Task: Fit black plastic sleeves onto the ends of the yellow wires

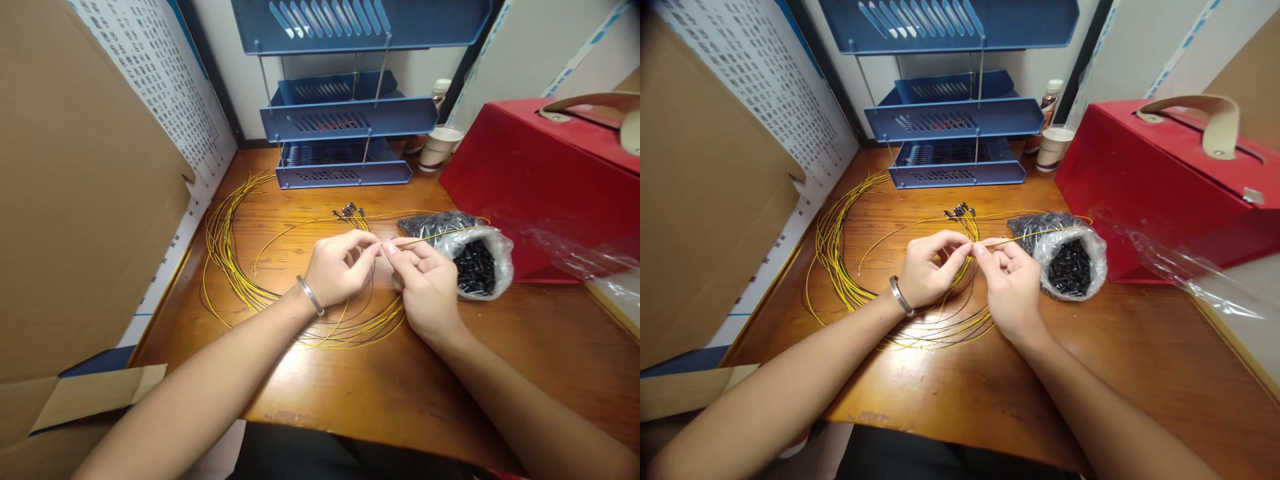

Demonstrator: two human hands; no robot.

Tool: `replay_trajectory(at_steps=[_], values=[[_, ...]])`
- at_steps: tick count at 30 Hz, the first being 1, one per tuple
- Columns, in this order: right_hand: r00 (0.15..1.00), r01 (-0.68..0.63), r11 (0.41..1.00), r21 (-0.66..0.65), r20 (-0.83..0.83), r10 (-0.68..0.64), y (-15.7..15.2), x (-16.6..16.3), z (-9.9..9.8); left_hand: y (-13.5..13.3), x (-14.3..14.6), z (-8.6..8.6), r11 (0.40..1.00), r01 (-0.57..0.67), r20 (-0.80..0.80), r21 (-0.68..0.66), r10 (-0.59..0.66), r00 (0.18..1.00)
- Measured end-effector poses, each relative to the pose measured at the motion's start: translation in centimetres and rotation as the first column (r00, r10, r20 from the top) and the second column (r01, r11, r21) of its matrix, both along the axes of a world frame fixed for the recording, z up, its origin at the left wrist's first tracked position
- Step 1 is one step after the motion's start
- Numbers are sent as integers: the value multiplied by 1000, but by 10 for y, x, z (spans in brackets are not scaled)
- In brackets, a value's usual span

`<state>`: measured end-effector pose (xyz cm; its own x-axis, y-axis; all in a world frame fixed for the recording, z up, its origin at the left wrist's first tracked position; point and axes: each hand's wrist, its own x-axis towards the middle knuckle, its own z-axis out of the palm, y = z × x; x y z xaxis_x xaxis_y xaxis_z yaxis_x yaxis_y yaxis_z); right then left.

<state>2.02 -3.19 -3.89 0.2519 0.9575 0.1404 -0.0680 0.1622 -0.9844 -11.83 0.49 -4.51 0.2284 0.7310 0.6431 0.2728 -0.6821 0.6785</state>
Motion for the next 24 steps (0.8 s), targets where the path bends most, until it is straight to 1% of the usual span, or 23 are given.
replay_trajectory(at_steps=[6,18,24], values=[[1000,7,1000,9,25,-7,0,0,0,0,0,0,1000,-10,-13,-8,10,1000],[998,25,1000,7,62,-25,0,-4,3,1,-2,1,997,-1,-40,-83,-2,999],[995,30,999,33,98,-33,1,-4,2,1,-1,-2,998,-6,-23,-67,4,1000]])
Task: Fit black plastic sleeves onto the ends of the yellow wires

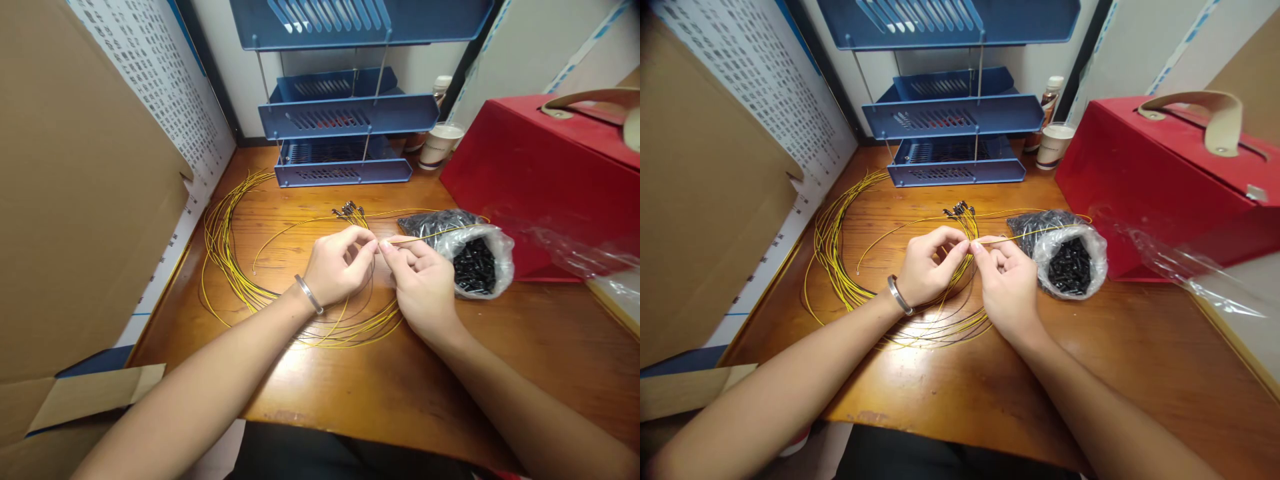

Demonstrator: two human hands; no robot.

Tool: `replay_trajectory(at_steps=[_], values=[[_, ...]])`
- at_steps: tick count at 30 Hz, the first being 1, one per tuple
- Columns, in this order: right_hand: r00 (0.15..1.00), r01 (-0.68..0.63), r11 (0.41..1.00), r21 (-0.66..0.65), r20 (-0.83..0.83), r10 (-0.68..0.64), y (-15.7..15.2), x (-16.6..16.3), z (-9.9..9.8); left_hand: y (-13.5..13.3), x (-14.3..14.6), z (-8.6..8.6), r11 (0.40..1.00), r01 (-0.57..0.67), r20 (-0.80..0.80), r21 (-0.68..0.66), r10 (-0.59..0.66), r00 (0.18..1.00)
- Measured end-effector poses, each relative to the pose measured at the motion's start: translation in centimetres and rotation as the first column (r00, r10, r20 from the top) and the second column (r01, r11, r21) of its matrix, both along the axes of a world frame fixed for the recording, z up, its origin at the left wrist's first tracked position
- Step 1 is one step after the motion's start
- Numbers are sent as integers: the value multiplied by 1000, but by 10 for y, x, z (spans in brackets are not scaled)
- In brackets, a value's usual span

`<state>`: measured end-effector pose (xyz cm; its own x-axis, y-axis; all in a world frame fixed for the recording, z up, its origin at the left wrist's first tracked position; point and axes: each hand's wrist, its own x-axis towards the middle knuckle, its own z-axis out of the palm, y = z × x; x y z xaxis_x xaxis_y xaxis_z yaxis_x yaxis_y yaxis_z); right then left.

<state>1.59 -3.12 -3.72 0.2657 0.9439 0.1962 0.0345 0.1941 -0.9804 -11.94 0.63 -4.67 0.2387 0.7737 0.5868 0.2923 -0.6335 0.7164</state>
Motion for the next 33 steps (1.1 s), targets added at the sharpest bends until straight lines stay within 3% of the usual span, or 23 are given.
replay_trajectory(at_steps=[7,24,33], values=[[996,4,1000,15,94,-5,0,1,-1,0,-1,1,1000,-5,-10,-11,5,1000],[995,4,999,32,96,-7,-2,-1,2,2,-3,-3,984,103,20,-145,-101,995],[997,0,999,39,72,-3,-2,-2,2,3,-3,-2,993,62,-21,-97,-64,998]])
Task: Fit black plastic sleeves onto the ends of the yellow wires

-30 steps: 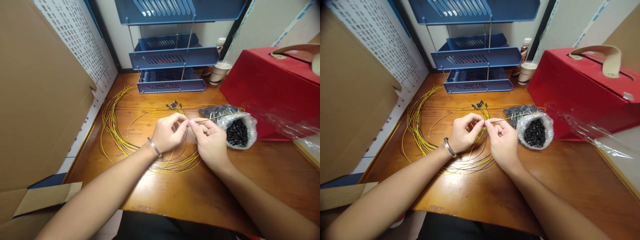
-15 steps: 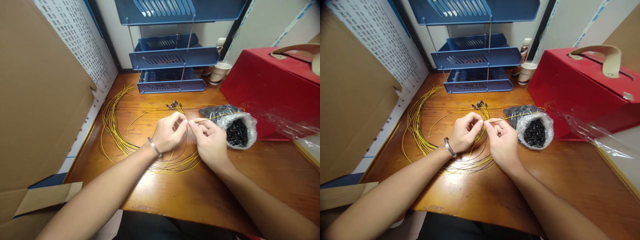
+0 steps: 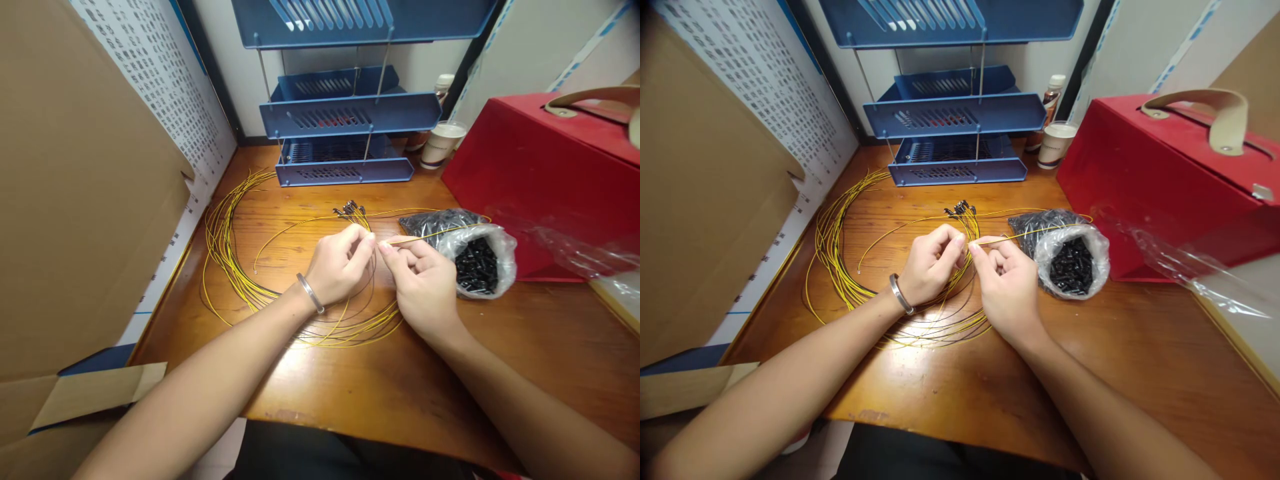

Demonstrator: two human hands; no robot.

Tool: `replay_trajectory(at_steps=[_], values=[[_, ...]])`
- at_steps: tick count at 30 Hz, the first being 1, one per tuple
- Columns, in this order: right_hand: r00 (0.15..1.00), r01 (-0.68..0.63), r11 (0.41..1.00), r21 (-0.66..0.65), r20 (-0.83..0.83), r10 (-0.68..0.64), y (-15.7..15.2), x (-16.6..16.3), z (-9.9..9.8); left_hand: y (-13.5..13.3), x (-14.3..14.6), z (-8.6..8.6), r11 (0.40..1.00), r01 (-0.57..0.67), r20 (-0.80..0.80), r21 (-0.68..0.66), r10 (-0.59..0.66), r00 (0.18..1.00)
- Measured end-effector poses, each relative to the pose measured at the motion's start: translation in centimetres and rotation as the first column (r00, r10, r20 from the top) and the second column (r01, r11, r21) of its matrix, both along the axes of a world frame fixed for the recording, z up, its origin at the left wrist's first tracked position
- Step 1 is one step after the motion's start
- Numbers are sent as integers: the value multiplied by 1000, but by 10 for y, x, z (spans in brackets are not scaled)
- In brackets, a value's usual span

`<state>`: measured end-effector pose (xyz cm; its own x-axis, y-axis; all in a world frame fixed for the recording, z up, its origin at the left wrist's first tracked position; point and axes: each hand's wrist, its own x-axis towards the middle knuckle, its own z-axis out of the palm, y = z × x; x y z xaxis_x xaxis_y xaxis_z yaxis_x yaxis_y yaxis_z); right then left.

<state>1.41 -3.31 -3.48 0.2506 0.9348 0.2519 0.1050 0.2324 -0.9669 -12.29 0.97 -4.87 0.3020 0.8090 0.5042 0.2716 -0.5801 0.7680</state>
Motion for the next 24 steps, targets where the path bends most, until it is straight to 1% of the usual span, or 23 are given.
replay_trajectory(at_steps=[3,6,10,12,14,16,18,21,24], values=[[1000,-4,1000,0,-4,4,0,0,1,0,0,2,999,-31,-8,17,31,999],[1000,-5,1000,-2,-12,5,-1,0,2,-1,0,3,998,-57,8,-6,57,998],[999,-13,999,-32,-42,11,-1,1,1,-3,-1,4,998,-41,68,-40,43,997],[998,-17,998,-58,-66,14,-1,3,1,-2,-2,4,1000,-24,55,20,23,998],[995,-26,996,-85,-98,18,0,4,0,-1,-3,4,990,-15,13,139,13,1000],[991,-33,994,-104,-132,19,1,5,-1,1,-5,4,965,-22,-31,260,31,999],[987,-36,993,-113,-157,18,1,6,-2,3,-6,3,938,-36,-62,345,61,996],[985,-43,993,-113,-172,23,2,6,-2,5,-7,2,909,-57,-75,413,97,992],[983,-46,993,-108,-181,26,2,5,-2,6,-6,2,894,-69,-58,442,105,993]])
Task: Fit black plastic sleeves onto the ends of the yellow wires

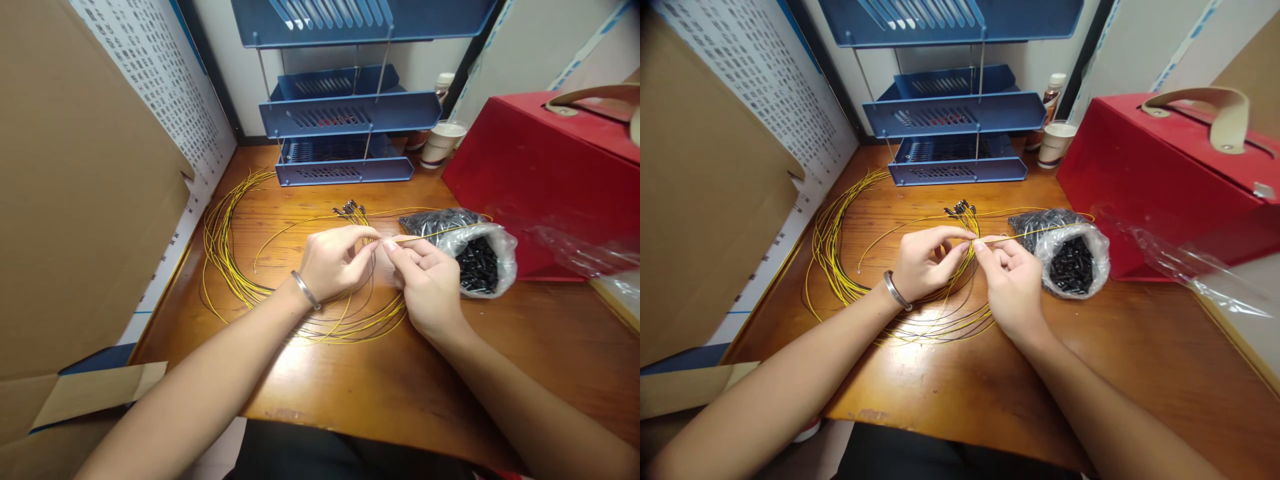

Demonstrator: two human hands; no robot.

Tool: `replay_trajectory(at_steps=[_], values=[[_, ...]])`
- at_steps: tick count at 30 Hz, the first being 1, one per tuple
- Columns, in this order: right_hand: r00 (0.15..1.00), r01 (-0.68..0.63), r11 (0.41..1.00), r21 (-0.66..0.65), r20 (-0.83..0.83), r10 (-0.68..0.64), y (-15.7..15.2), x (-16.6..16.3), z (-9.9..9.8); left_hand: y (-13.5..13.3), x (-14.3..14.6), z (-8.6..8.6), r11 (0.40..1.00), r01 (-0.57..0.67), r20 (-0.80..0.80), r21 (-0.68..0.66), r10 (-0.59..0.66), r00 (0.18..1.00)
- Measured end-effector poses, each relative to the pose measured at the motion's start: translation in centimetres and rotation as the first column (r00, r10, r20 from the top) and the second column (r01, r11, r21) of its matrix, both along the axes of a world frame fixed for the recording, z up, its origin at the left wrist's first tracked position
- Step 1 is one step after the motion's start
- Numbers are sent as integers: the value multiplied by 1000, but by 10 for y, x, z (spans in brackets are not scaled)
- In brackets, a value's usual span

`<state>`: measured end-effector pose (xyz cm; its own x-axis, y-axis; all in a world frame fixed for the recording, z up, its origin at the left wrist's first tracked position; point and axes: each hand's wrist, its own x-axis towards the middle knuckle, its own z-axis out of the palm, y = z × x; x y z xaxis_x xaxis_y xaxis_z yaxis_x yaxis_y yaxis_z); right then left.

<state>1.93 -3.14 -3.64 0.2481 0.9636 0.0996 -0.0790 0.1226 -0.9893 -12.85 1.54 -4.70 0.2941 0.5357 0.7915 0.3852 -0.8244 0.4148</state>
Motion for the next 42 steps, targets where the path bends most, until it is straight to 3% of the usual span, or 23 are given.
replay_trajectory(at_steps=[15,29,42], values=[[1000,3,1000,11,-27,-3,1,1,-3,0,1,2,997,52,-20,60,-51,998],[999,1,1000,17,-38,-1,1,2,-3,0,0,0,997,-20,-40,69,23,999],[1000,10,1000,12,-22,-10,1,2,-2,-3,2,1,998,-5,13,-55,6,1000]])
